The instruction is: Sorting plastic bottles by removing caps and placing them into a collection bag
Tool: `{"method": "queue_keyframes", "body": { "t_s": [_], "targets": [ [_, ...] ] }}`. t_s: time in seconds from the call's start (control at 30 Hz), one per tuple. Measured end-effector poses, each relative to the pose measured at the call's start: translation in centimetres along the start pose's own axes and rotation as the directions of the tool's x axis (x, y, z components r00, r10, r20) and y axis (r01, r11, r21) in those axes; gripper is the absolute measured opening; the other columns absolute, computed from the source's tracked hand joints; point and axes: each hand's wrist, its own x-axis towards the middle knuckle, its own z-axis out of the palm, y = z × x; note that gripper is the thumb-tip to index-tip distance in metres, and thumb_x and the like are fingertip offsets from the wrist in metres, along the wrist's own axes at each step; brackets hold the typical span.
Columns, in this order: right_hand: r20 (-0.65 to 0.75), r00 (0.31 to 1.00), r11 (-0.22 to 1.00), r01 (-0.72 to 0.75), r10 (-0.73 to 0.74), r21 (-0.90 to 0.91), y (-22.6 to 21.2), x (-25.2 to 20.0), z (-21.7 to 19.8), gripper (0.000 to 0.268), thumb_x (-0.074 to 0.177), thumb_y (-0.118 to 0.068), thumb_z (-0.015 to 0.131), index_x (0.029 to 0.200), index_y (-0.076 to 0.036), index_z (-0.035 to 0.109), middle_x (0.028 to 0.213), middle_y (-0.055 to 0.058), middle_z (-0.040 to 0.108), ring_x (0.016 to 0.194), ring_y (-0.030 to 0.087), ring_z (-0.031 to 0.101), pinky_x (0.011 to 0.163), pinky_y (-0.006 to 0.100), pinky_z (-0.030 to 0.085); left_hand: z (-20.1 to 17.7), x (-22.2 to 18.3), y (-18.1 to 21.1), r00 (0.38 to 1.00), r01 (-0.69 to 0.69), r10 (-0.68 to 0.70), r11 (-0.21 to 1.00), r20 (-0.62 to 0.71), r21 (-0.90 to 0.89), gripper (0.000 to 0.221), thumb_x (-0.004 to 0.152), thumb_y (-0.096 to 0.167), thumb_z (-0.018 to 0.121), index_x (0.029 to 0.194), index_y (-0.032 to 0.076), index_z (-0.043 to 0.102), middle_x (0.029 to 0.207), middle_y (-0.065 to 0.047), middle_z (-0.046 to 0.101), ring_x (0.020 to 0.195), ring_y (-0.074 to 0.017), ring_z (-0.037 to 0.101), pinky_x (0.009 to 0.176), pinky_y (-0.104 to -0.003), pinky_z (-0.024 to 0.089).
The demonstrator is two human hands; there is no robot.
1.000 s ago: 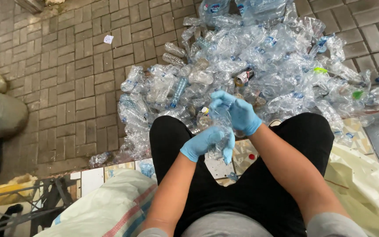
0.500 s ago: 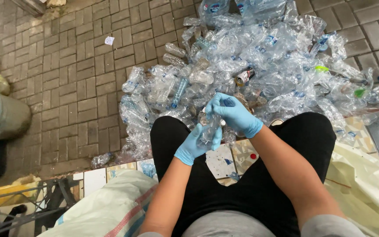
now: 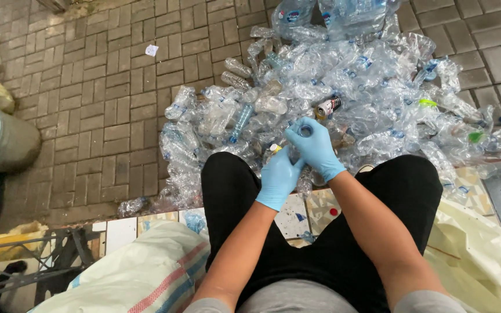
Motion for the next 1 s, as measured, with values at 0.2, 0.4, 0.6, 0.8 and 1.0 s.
{"method": "queue_keyframes", "body": {
  "t_s": [0.2,0.4,0.6,0.8,1.0],
  "targets": [
    [-0.177,0.984,0.974,-0.016,-0.025,-0.228,-0.5,-0.5,-0.5,0.021,0.082,-0.023,0.089,0.091,-0.017,0.072,0.084,0.002,0.074,0.086,0.015,0.070,0.083,0.032,0.054,0.1,0.2,0.0,0.993,-0.108,0.111,0.993,0.051,-0.044,0.032,0.096,0.052,0.057,0.109,0.023,0.064,0.101,-0.004,0.076,0.108,-0.0311,0.072,0.097,-0.052,0.057],
    [0.148,0.989,0.997,0.017,-0.007,-0.069,-6.0,-3.0,-1.7,0.021,0.084,-0.022,0.085,0.095,-0.013,0.070,0.084,0.000,0.071,0.084,0.013,0.064,0.083,0.034,0.055,-1.6,-2.2,-1.3,0.942,-0.220,0.319,0.825,0.107,-0.520,0.026,0.103,0.026,0.060,0.113,0.005,0.074,0.105,-0.022,0.076,0.112,-0.0380,0.068,0.100,-0.055,0.053],
    [0.599,0.776,0.859,-0.156,-0.199,0.487,-5.2,-2.3,-3.9,0.078,0.071,-0.047,0.086,0.131,-0.004,0.060,0.121,0.000,0.069,0.115,0.008,0.061,0.105,0.028,0.044,-0.2,-3.3,-2.8,0.454,0.428,0.851,0.052,0.265,-0.902,0.048,0.110,0.047,0.042,0.098,0.004,0.059,0.067,-0.012,0.061,0.054,-0.0216,0.058,0.054,-0.031,0.051],
    [0.633,0.611,0.474,-0.429,-0.476,0.770,-4.5,-3.4,-1.7,0.050,0.074,-0.015,0.088,0.096,0.006,0.048,0.079,0.026,0.062,0.080,0.039,0.070,0.076,0.046,0.058,-1.3,-4.5,0.4,0.254,0.817,0.946,-0.099,0.201,-0.568,0.048,0.094,0.045,0.068,0.077,0.001,0.062,0.054,-0.005,0.047,0.038,-0.0107,0.034,0.034,-0.022,0.041],
    [0.545,0.802,0.630,-0.296,-0.244,0.718,-2.2,-2.9,-2.4,0.048,0.080,-0.019,0.082,0.104,0.007,0.050,0.080,0.026,0.066,0.047,0.034,0.071,0.042,0.046,0.061,2.6,0.1,-6.1,0.391,0.708,0.910,-0.201,0.139,-0.677,0.055,0.094,0.039,0.073,0.121,-0.008,0.063,0.102,-0.012,0.066,0.074,-0.0115,0.050,0.053,-0.023,0.044]
  ]
}}
